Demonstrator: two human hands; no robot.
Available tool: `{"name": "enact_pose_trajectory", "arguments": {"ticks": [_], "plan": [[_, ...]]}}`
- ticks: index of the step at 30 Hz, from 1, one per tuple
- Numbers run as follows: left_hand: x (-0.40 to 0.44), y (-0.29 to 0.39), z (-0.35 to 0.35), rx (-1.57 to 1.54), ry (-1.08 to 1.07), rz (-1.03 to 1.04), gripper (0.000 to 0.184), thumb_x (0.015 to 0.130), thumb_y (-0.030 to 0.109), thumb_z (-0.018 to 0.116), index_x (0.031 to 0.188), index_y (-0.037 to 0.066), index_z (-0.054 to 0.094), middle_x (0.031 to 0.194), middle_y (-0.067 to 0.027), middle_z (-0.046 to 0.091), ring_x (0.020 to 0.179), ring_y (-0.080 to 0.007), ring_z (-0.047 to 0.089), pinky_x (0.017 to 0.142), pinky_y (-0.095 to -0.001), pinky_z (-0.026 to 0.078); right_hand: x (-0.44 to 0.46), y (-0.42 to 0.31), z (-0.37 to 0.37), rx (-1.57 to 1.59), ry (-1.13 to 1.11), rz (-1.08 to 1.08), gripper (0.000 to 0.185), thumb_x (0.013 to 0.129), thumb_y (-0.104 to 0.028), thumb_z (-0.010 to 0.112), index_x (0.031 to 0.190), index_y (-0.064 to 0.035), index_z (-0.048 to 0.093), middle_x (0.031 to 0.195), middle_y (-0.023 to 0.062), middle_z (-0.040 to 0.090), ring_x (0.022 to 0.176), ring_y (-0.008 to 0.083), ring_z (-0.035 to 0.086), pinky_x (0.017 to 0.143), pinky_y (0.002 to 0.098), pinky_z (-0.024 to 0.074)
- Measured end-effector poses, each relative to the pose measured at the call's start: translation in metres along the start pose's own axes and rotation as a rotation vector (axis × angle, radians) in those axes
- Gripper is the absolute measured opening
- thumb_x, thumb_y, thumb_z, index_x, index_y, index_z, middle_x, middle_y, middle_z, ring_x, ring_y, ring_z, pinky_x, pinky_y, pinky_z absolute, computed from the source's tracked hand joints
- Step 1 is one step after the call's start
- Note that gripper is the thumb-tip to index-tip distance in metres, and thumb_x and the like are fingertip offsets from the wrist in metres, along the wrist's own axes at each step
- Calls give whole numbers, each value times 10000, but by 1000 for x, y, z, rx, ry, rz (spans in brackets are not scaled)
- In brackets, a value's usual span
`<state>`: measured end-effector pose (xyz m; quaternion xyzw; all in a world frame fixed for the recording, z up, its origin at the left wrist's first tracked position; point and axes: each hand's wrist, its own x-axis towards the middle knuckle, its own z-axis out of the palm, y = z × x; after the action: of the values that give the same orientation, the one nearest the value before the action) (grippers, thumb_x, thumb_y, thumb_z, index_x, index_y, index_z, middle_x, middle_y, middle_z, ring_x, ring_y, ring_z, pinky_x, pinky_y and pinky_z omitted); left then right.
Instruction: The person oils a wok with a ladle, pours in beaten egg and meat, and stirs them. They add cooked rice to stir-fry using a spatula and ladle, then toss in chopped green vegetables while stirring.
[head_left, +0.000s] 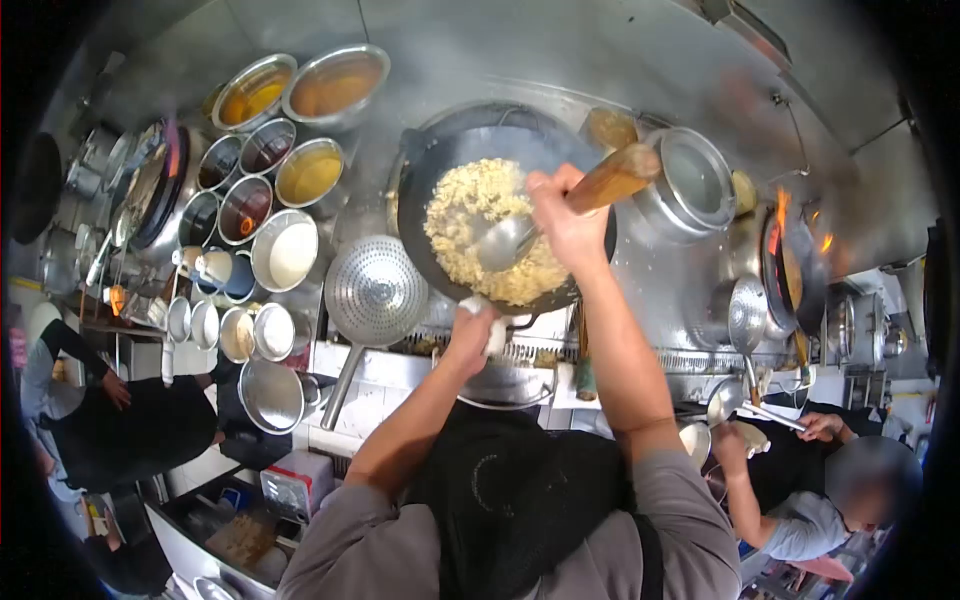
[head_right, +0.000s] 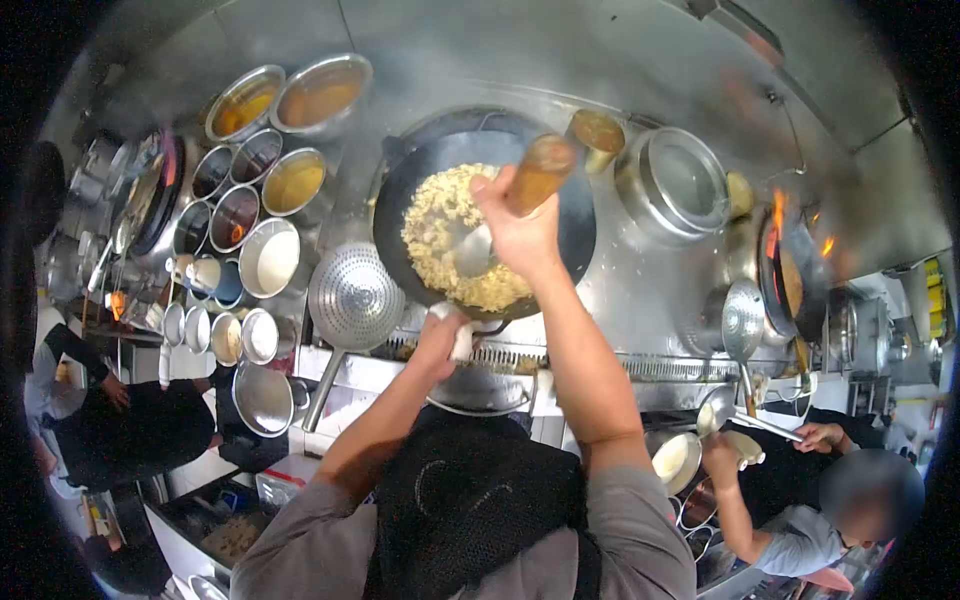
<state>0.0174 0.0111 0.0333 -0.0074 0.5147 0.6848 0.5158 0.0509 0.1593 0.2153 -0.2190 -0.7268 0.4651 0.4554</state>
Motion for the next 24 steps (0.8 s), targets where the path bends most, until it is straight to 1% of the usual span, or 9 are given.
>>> {"name": "enact_pose_trajectory", "arguments": {"ticks": [3,5,7,9,10,11,16,21,24], "plan": [[-77,9,2,267,119,-406,280,929,204,523,1150,41,468,1061,-135,580,903,-248,633,621,-371,553,-70,-38,-34,100,-42,178,331,878,-173,650,618,-70,474,548,-4,502,470,70,433,448,254,347],[-94,9,12,45,110,-2,246,933,209,496,1101,31,469,958,-132,568,781,-236,621,588,-350,539,-31,-67,-57,195,-54,128,335,897,-162,635,617,-77,473,521,-9,496,438,54,410,425,231,328],[-162,29,15,50,6,-58,175,910,159,511,1017,22,528,836,-133,587,692,-200,618,523,-336,526,-69,-119,-99,372,-132,64,339,906,-188,638,623,-83,483,508,-16,491,427,43,401,418,220,327],[-172,46,34,91,76,-127,164,906,165,524,959,10,543,833,-132,593,657,-213,615,541,-345,530,-84,-52,-139,634,-612,-195,336,927,-132,513,609,-46,451,533,41,401,409,174,354,422,318,304],[-157,43,38,45,99,-116,166,906,174,530,953,15,543,822,-126,594,645,-214,613,547,-344,530,-105,-82,-93,420,-13,120,333,911,-170,631,634,-87,467,508,-32,465,445,40,400,412,223,321],[-134,37,41,4,114,-93,169,906,184,537,947,20,543,811,-120,596,632,-216,610,553,-343,529,-105,-72,-75,484,66,175,356,907,-171,639,624,-83,442,522,-43,449,463,49,380,421,243,308],[-128,-67,-12,114,71,84,218,912,149,565,1099,69,486,937,-101,593,761,-192,612,586,-330,534,-78,-22,-67,235,130,-190,364,922,-200,617,628,-53,461,556,-16,458,480,74,383,448,282,334],[-127,6,29,55,162,24,188,896,113,533,1061,28,499,852,-105,629,691,-199,620,607,-347,541,-29,-98,-118,678,-92,-464,151,923,-69,567,778,-29,574,607,7,496,457,68,404,415,266,338],[-43,-5,19,-17,136,171,106,891,90,535,976,27,533,844,-85,606,673,-188,602,595,-343,522,-3,-59,-57,620,303,-237,150,870,-42,632,771,-50,519,537,18,482,443,105,463,411,275,377]]}}
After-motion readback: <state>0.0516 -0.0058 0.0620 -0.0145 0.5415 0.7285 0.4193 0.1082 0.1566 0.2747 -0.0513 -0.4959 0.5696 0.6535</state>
